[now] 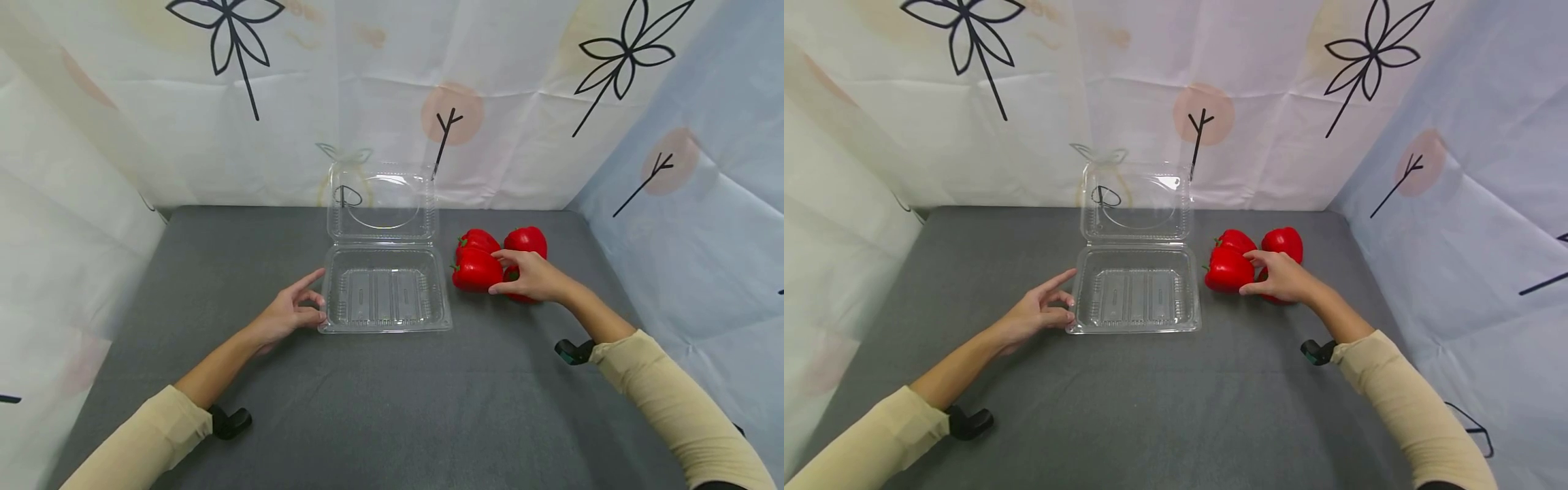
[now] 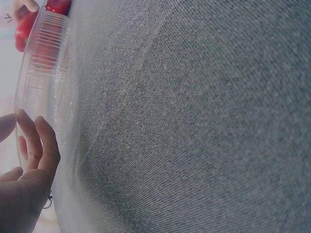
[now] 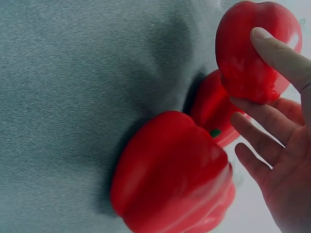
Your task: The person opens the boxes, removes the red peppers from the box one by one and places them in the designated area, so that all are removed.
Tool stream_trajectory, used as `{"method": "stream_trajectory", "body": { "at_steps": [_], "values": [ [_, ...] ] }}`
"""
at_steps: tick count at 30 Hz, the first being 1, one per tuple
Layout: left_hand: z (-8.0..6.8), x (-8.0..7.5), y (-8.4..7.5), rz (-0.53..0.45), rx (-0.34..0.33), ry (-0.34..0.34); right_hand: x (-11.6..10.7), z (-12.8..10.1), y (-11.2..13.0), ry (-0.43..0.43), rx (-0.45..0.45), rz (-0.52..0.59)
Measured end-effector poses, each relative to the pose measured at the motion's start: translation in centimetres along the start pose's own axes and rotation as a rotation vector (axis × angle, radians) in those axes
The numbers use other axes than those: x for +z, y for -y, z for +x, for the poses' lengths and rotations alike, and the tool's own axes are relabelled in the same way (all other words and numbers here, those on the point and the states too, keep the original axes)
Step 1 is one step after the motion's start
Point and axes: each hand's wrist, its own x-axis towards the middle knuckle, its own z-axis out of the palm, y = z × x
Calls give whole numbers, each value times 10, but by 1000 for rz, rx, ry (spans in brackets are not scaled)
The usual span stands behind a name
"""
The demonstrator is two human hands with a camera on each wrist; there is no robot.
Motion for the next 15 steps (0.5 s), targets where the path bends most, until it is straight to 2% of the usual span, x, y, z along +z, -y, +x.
{"method": "stream_trajectory", "body": {
  "at_steps": [15],
  "values": [
    [1, -1, 2, 6, 1, -4, 11, 6, -8, 8, -23, -62]
  ]
}}
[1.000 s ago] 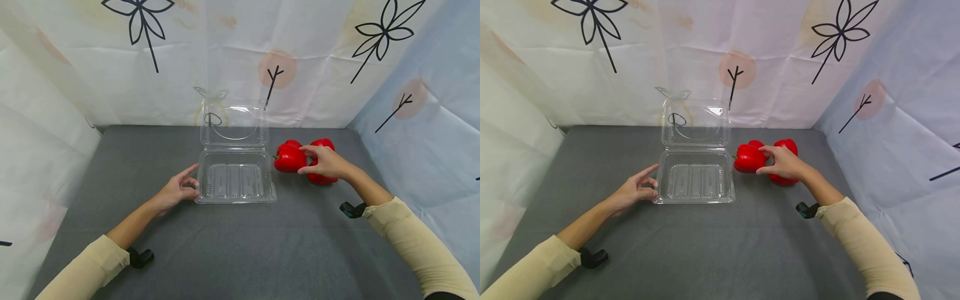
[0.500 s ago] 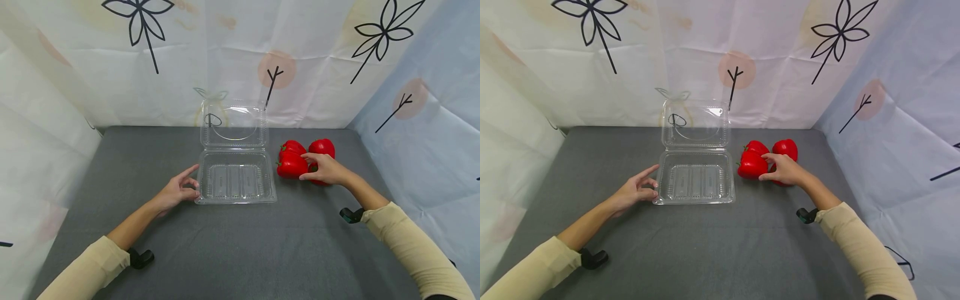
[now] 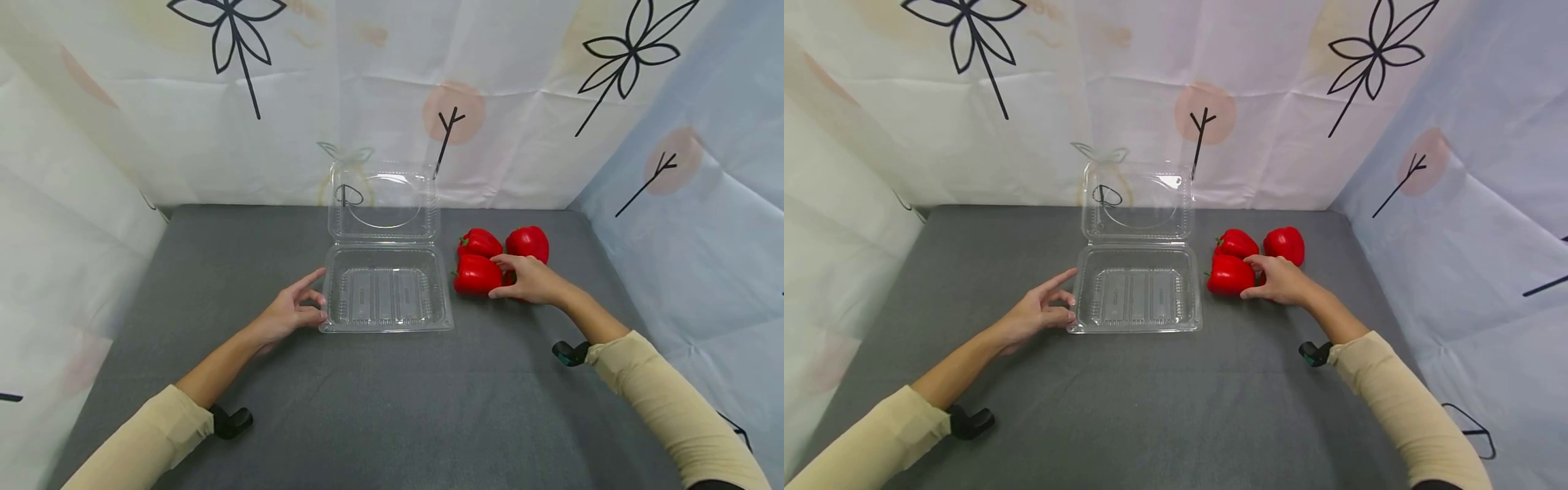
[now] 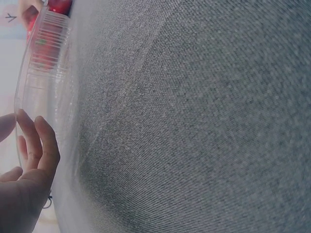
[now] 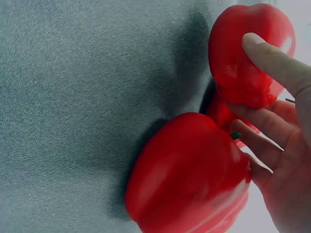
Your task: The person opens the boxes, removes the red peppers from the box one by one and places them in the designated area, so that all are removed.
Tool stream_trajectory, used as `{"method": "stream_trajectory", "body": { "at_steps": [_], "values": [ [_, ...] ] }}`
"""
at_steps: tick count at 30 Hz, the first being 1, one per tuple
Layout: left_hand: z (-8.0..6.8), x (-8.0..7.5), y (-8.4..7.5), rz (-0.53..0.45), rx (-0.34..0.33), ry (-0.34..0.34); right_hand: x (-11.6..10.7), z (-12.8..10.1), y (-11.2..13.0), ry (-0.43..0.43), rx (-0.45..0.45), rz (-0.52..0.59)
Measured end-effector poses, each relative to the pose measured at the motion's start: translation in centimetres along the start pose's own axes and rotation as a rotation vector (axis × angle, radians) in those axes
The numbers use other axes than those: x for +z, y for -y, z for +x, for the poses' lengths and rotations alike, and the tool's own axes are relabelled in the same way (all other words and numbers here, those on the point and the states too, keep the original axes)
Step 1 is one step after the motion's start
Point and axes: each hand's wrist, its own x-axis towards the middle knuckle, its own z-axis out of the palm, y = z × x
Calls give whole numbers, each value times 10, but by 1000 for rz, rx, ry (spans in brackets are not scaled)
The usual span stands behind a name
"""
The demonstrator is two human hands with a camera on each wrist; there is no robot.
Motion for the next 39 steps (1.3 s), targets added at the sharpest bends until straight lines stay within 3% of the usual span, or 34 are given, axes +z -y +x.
{"method": "stream_trajectory", "body": {
  "at_steps": [24, 35, 39],
  "values": [
    [0, -2, -2, 17, -1, -1, 4, 2, 0, 2, -10, -192],
    [-1, -6, -6, 63, -6, -23, -9, 1, -3, -15, -25, -126],
    [-1, -8, -8, 101, -12, -50, -19, 0, -4, -34, 7, -105]
  ]
}}
